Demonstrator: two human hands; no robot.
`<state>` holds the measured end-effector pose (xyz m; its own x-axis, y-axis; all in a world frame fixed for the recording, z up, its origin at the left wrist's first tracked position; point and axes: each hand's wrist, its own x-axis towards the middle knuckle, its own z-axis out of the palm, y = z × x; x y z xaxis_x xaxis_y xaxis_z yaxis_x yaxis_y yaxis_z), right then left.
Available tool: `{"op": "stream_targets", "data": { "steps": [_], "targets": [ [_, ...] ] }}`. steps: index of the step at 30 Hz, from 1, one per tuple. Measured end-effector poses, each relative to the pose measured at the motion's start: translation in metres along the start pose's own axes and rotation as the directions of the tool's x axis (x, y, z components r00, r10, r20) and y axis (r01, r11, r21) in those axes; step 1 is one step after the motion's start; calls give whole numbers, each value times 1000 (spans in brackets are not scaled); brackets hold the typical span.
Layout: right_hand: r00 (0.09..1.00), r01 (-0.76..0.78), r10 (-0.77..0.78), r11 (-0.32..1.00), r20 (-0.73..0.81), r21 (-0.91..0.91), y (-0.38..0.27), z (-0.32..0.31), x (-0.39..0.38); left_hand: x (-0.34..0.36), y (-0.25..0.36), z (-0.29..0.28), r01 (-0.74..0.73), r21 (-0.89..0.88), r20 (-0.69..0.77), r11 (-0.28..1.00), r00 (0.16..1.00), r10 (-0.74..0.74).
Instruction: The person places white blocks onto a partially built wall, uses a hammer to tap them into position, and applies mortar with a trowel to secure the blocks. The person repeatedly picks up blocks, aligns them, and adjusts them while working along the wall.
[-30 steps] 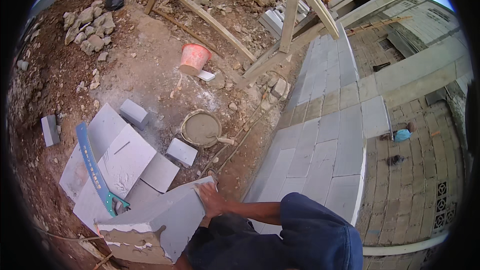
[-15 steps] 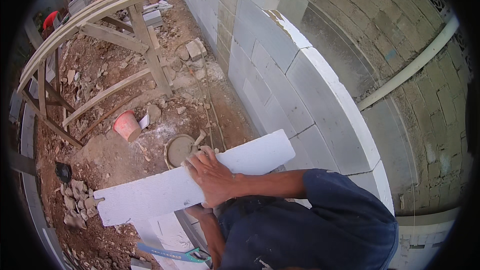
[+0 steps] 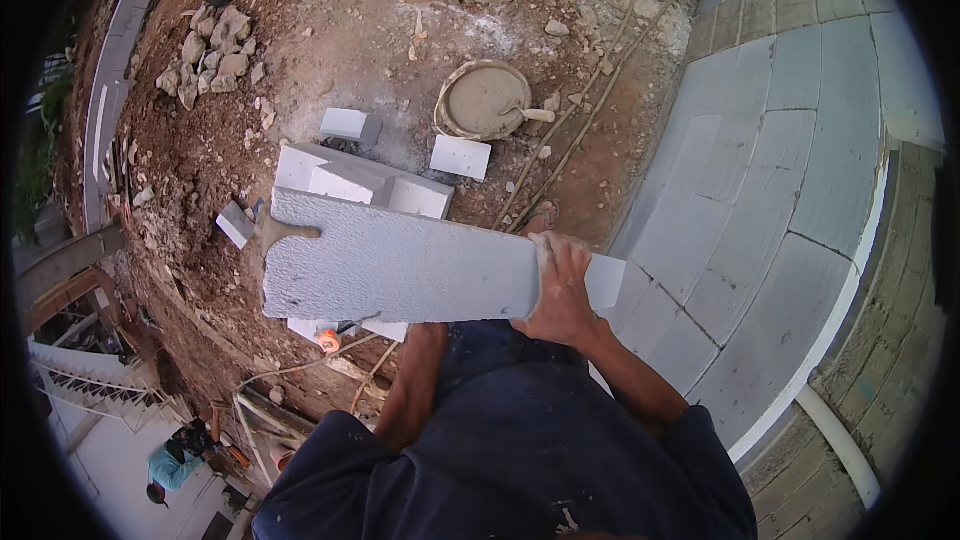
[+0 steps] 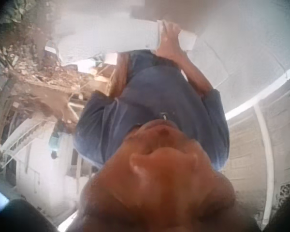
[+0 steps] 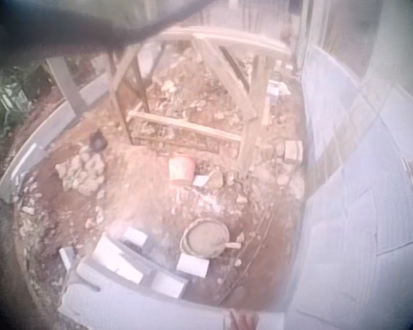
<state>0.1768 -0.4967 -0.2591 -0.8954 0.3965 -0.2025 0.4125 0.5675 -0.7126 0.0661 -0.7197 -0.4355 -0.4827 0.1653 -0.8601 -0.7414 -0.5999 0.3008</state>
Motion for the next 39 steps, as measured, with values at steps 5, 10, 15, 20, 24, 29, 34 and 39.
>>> {"op": "stream_targets", "data": {
  "steps": [5, 10, 15, 20, 24, 29, 34, 39],
  "targets": [
    [970, 173, -195, 973, 142, 154, 20, 34, 38, -40, 21, -56, -219, -65, -261, 974, 945, 195],
    [878, 344, -391, 917, 275, 204, 29, 92, 77, -77, 24, -108, -419, -123, -500, 899, 809, 309],
    [697, 478, -608, 789, 381, 386, 25, 167, 131, -93, 28, -154, -549, -133, -659, 825, 671, 341],
    [561, 498, -658, 753, 502, 431, 15, 245, 170, -64, 25, -189, -586, -183, -721, 790, 626, 297],
    [516, 567, -672, 733, 531, 377, 38, 308, 196, -36, 12, -202, -566, -212, -738, 797, 627, 249],
    [502, 554, -674, 732, 543, 397, 85, 328, 214, -30, -42, -201, -502, -245, -769, 830, 622, 150],
    [599, 463, -616, 787, 511, 407, 78, 327, 208, -17, -2, -199, -491, -163, -776, 856, 600, 197],
    [581, 498, -610, 790, 539, 358, 84, 337, 203, 19, 32, -183, -510, -94, -757, 855, 595, 271]
  ]
}}
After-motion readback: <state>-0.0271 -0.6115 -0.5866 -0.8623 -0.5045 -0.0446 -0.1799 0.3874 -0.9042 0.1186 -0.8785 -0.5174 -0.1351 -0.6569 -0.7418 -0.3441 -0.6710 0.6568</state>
